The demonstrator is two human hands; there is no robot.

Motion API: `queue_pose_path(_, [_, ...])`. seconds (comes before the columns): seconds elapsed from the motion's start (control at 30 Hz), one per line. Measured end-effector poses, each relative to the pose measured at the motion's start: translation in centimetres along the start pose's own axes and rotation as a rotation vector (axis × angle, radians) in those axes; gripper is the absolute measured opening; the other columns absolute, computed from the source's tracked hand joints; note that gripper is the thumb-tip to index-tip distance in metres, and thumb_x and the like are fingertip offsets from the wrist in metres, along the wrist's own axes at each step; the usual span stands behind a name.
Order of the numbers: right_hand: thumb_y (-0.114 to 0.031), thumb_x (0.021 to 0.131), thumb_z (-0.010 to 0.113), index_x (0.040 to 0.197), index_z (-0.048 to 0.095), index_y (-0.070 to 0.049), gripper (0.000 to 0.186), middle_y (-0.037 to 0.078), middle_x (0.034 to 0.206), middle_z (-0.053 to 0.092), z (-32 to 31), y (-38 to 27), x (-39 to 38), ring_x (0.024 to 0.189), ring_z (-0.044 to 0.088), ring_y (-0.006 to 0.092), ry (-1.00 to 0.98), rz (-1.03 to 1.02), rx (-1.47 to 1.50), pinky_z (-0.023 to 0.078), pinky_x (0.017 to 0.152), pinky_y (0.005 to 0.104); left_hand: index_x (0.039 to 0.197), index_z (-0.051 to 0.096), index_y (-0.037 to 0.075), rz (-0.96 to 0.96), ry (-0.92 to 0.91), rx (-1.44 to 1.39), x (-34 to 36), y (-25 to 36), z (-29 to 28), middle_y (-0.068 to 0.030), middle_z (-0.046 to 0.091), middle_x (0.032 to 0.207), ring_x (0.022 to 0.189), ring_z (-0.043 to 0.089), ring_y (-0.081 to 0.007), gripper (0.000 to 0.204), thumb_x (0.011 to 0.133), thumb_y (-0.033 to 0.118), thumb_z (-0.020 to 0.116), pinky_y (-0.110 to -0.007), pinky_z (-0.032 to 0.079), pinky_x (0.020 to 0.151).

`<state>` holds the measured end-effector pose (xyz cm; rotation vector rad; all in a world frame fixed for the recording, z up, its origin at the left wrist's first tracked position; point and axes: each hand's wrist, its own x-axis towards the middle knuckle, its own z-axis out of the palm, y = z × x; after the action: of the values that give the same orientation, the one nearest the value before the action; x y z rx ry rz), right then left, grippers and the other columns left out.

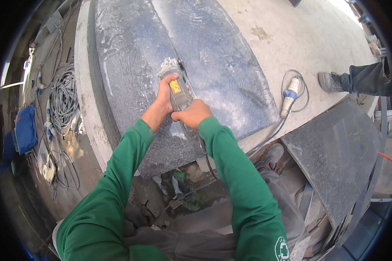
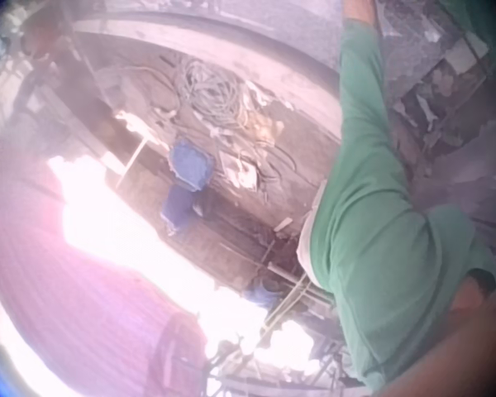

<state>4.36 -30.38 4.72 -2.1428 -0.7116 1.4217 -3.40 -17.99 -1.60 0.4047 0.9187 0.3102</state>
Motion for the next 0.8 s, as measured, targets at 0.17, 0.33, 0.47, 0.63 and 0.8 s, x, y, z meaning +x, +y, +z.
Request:
queue_pose_path(0.17, [-0.03,0.062,0.079,0.106,0.068,0.0,0.054,0.016,0.097,0.071,-0.2,1.7,-4.8,0.087,0.07,0.0277,-0.106,0.01,0.034,0.055,0.08,0.0367,0.109,0.051,0.002,-0.04,0.038,-0.019,-4.0,-3.6,0.5,-0.0168,0.062,0.088,0.072,0.066,-0.0308,0.047,0.081,0.039,0.062,-0.044,0.057,0.066])
queue_pose_path(0.33, [-0.024,0.066,0.077,0.096,0.067,0.002,0.041,0.011,0.082,0.07,0.4,4.7,-8.3,0.074,0.066,0.0191,-0.004,-0.134,0.033,0.052,0.07,0.0336,0.105,0.055,0.003,-0.071,0.079,-0.04,-7.2,-6.9,1.5,-0.0162,0.062,0.085,0.071,0.067,-0.0298,0.044,0.081,0.039,0.061,-0.043,0.057,0.064])
queue_pose_path(0.47, [-0.025,0.065,0.077,0.097,0.068,0.001,0.042,0.012,0.084,0.07,0.3,3.8,-7.5,0.077,0.067,0.0218,-0.023,-0.051,0.041,0.053,0.073,0.0348,0.106,0.055,0.002,-0.064,0.094,-0.002,-6.9,-5.6,1.7,-0.0163,0.062,0.085,0.071,0.067,-0.03,0.045,0.081,0.04,0.062,-0.043,0.057,0.065])
queue_pose_path(0.63, [-0.033,0.062,0.078,0.102,0.07,0.0,0.052,0.016,0.094,0.072,0.0,1.2,-3.2,0.085,0.071,0.0281,-0.09,-0.019,0.033,0.055,0.079,0.0363,0.104,0.052,0.001,-0.025,0.058,-0.024,-3.1,-2.2,0.7,-0.0166,0.06,0.083,0.068,0.064,-0.0303,0.045,0.079,0.037,0.063,-0.045,0.057,0.063])
queue_pose_path(0.8, [-0.029,0.061,0.079,0.097,0.068,0.005,0.051,0.015,0.088,0.071,0.1,0.2,0.1,0.079,0.069,0.0248,-0.007,0.039,-0.019,0.054,0.072,0.0349,0.105,0.052,0.001,-0.009,0.046,-0.037,-0.6,-0.2,0.5,-0.0169,0.06,0.083,0.068,0.064,-0.0306,0.046,0.079,0.037,0.063,-0.046,0.056,0.062])
